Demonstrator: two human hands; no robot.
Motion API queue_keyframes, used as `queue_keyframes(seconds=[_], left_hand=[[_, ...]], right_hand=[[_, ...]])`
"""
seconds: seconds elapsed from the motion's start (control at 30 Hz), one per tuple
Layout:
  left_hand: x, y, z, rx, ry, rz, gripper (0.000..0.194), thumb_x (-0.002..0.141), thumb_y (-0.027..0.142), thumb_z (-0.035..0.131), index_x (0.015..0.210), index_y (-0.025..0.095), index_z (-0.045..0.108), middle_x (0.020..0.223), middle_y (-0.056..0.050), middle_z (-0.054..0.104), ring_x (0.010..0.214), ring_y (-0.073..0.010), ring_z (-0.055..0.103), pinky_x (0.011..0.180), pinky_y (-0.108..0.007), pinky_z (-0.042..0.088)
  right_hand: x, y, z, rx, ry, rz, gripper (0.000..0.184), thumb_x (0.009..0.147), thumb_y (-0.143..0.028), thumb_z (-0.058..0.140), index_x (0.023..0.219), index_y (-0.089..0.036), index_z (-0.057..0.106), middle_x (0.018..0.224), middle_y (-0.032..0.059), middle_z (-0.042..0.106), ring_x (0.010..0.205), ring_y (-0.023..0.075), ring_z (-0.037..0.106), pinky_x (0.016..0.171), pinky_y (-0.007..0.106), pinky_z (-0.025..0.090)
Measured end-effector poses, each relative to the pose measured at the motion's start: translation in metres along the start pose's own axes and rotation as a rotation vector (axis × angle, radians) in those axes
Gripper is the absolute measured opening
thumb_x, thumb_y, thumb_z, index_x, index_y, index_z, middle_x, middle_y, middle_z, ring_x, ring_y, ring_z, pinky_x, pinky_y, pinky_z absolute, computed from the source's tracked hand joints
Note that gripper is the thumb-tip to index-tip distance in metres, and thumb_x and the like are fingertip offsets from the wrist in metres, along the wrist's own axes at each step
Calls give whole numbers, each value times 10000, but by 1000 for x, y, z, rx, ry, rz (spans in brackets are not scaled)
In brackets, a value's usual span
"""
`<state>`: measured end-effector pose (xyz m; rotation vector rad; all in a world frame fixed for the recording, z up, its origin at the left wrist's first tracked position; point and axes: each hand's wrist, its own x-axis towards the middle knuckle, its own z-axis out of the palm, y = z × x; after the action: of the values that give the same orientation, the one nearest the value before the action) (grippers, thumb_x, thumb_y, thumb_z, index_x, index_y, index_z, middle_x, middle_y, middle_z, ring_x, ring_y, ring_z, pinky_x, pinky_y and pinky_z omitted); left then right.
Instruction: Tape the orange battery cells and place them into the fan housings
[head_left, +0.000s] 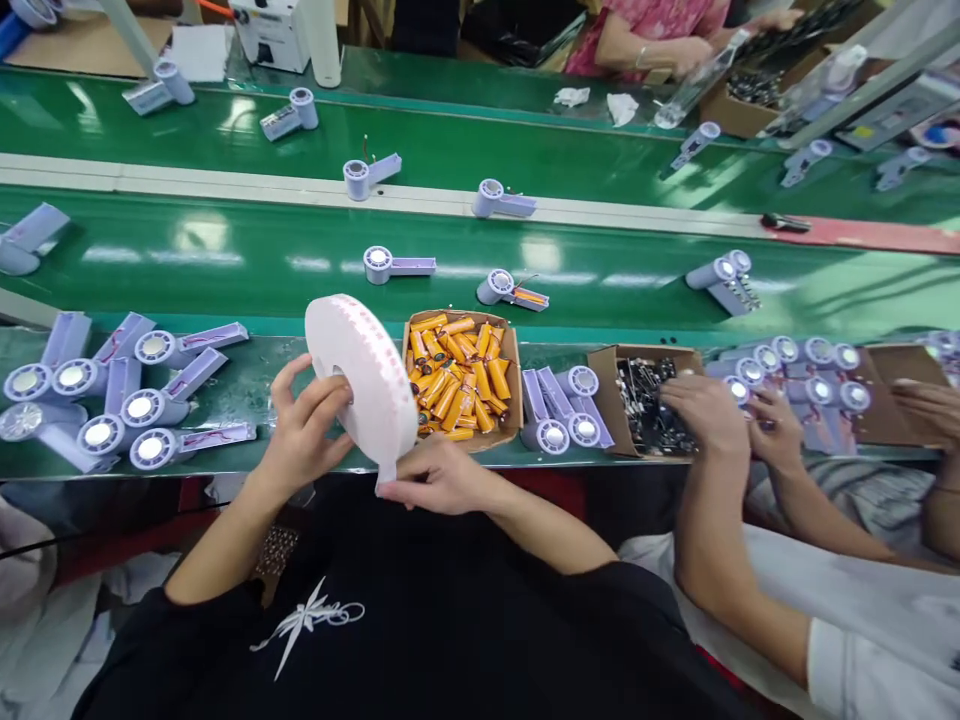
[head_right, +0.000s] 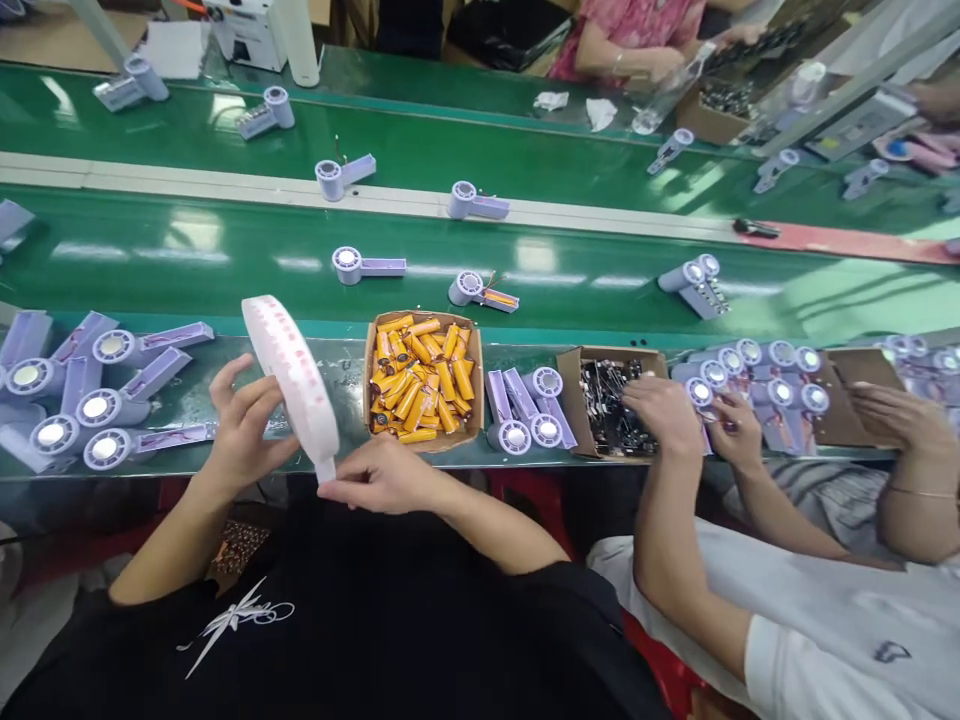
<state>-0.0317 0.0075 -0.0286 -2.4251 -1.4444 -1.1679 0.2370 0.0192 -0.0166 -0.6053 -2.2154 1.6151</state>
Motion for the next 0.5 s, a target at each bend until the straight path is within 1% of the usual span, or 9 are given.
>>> queue_keyframes(seconds=[0.07, 0.13, 0.17, 0.23, 0.3, 0.33, 0.4, 0.43, 0.5], left_hand=[[-3, -2, 5, -74, 7, -77, 735, 883, 332, 889, 1518, 369, 521, 1379, -89, 662, 1448, -392, 565, 1228, -665, 498], [-11, -8, 7, -165, -5, -255, 755, 906, 425, 873, 1559, 341, 505, 1443, -117, 615, 1403, -373, 599, 1131, -595, 601], [-17, -10, 8, -198, -19, -344, 771, 910, 463, 867, 1575, 333, 501, 1479, -131, 587, 1406, -369, 594, 1061, -546, 646], [-27, -12, 10, -220, -50, -449, 790, 906, 487, 868, 1589, 330, 503, 1533, -145, 540, 1456, -376, 543, 945, -463, 689], [-34, -9, 13, -199, -81, -437, 797, 906, 439, 870, 1601, 339, 493, 1546, -145, 531, 1504, -382, 493, 945, -454, 685], [-36, -6, 16, -179, -96, -406, 811, 907, 400, 867, 1614, 343, 474, 1537, -144, 542, 1512, -383, 487, 992, -480, 670], [-37, -1, 23, -134, -120, -320, 854, 898, 320, 859, 1637, 341, 432, 1500, -139, 584, 1495, -387, 510, 1119, -557, 602], [-36, 2, 27, -111, -124, -273, 866, 891, 285, 852, 1640, 336, 421, 1478, -137, 607, 1480, -389, 525, 1169, -590, 560], [-33, 5, 34, -75, -121, -189, 854, 880, 227, 830, 1628, 317, 429, 1439, -137, 645, 1449, -388, 548, 1222, -621, 499]], right_hand=[[-5, 10, 7, -180, -28, 11, 426, 1126, -425, 627, 820, -188, 805, 696, 19, 775, 601, 135, 685, 609, 246, 451], [-16, 21, 1, -390, -7, 66, 321, 1100, -439, 683, 935, -211, 837, 793, 31, 821, 690, 163, 736, 648, 260, 454], [-23, 25, -5, -474, 51, 110, 308, 1084, -474, 707, 968, -222, 841, 830, 37, 834, 735, 175, 757, 672, 264, 461], [-33, 30, -21, -616, 267, 256, 395, 1050, -589, 724, 949, -220, 822, 849, 56, 833, 785, 196, 770, 700, 276, 470], [-37, 32, -36, -754, 508, 475, 498, 1002, -700, 725, 925, -211, 784, 867, 87, 824, 800, 229, 765, 683, 300, 460], [-36, 33, -41, -810, 582, 590, 526, 969, -734, 740, 944, -209, 768, 902, 106, 825, 810, 253, 764, 668, 314, 454], [-34, 36, -46, -835, 618, 758, 545, 907, -741, 797, 1006, -208, 743, 992, 135, 829, 838, 292, 766, 658, 338, 464], [-32, 38, -47, -804, 615, 794, 522, 897, -709, 819, 1020, -209, 731, 1018, 136, 827, 846, 300, 765, 666, 348, 482], [-32, 44, -45, -693, 629, 758, 417, 908, -600, 834, 1017, -216, 715, 1013, 115, 815, 857, 292, 759, 716, 370, 535]])
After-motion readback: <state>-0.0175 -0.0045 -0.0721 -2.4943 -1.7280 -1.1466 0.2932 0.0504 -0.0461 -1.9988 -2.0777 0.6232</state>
